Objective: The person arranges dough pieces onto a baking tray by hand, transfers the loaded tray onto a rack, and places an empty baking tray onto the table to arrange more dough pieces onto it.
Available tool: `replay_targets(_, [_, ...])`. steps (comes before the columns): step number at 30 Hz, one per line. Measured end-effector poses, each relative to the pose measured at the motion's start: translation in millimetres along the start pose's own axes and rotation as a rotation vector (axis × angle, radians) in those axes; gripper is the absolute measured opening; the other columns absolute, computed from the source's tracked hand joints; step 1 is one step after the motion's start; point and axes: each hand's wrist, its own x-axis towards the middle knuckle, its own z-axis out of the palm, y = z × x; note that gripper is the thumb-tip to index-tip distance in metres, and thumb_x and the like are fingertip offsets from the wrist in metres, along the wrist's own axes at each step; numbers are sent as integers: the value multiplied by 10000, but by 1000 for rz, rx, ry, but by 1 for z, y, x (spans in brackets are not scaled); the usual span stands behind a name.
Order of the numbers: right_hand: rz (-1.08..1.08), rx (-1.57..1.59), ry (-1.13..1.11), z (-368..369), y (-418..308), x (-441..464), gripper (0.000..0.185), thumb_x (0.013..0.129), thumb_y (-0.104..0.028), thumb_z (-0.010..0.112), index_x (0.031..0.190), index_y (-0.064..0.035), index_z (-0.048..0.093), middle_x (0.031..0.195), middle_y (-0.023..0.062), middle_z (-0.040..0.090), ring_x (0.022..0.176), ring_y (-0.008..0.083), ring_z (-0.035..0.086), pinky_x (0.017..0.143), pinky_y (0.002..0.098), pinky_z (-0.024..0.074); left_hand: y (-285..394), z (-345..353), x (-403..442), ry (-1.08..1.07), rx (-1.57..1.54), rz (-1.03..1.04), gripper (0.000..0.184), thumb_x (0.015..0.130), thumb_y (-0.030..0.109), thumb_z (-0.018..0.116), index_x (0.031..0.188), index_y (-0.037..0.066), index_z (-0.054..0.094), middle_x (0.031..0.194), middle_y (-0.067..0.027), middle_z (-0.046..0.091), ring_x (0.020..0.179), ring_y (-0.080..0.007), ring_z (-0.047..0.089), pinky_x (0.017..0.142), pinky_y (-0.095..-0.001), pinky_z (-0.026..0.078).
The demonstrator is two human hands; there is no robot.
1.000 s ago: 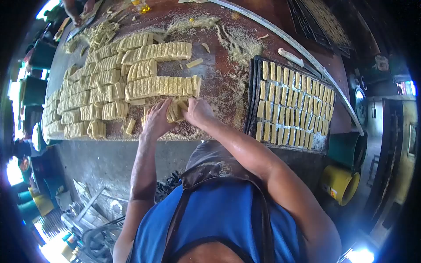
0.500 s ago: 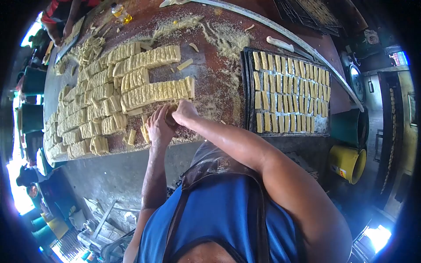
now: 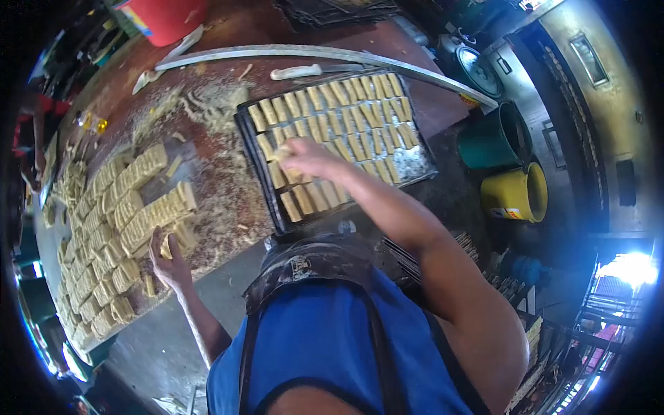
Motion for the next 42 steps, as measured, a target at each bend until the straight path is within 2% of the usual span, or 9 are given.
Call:
replay_targets(2, [44, -99, 233, -66, 28, -49, 255, 814, -158, 723, 1008, -1, 667, 843, 100, 687, 743, 182, 659, 649, 331, 519, 18, 29, -10, -65, -113, -41, 365, 925, 178, 692, 1244, 7, 637, 1234, -150, 660, 1152, -285, 623, 997, -410, 492])
replay_targets(6, [156, -345, 428, -146, 91, -125, 336, 790, -183, 754, 1052, 8, 665, 931, 175, 712, 859, 288, 695, 765, 384, 523, 125, 109, -33, -285, -102, 112, 276, 874, 102, 728, 1132, 12, 690, 1122, -143, 706, 1085, -257, 660, 902, -410, 544])
replay_targets(10, [154, -458, 517, -163, 116, -148, 400, 773, -195, 760, 1096, 19, 658, 995, 227, 705, 977, 378, 680, 859, 436, 527, 206, 208, -73, -461, -120, 479, 246, 845, 166, 764, 1071, 76, 733, 1097, -103, 722, 1081, -256, 647, 943, -400, 493])
replay_targets(11, [140, -522, 518, -165, 122, -151, 410, 771, -195, 755, 1107, 17, 656, 998, 232, 702, 985, 392, 672, 875, 447, 528, 235, 224, -87, -595, -195, 319, 244, 835, 181, 768, 1052, 75, 732, 1084, -102, 723, 1065, -264, 649, 942, -407, 485])
replay_targets(12, [81, -580, 541, -168, 126, -154, 400, 768, -189, 745, 1105, 7, 654, 992, 229, 703, 979, 394, 670, 877, 459, 531, 239, 249, -95, -610, -143, 524, 243, 823, 198, 776, 1034, 85, 733, 1075, -99, 723, 1063, -275, 647, 960, -398, 472])
replay_targets(16, [92, -559, 564, -180, 129, -160, 386, 723, -196, 783, 1056, -30, 683, 939, 221, 707, 919, 379, 685, 819, 452, 540, 286, 307, -142, -708, -127, 615, 327, 759, 321, 801, 1003, 118, 724, 1023, -80, 694, 1065, -285, 614, 1004, -467, 411])
replay_targets(25, [58, -173, 519, -193, 142, -171, 321, 694, -136, 789, 980, -32, 688, 911, 184, 721, 879, 356, 704, 802, 415, 553, 309, 326, -168, -740, 62, 707, 493, 698, 415, 821, 1090, 143, 693, 1069, -88, 630, 1116, -265, 566, 997, -459, 372])
replay_targets(31, [-41, -624, 666, -200, 163, -173, 253, 762, -136, 719, 978, -25, 650, 908, 177, 703, 896, 366, 683, 794, 476, 538, 325, 330, -181, -708, 111, 715, 527, 723, 422, 809, 1140, 128, 676, 1131, -91, 641, 1162, -261, 555, 1031, -465, 345])
replay_targets(42, [-114, -401, 649, -217, 166, -183, 179, 771, -166, 723, 887, -31, 696, 854, 213, 687, 849, 393, 674, 762, 480, 532, 328, 343, -182, -740, 167, 773, 532, 749, 410, 798, 1179, 124, 670, 1203, -75, 620, 1194, -247, 539, 1046, -494, 330])
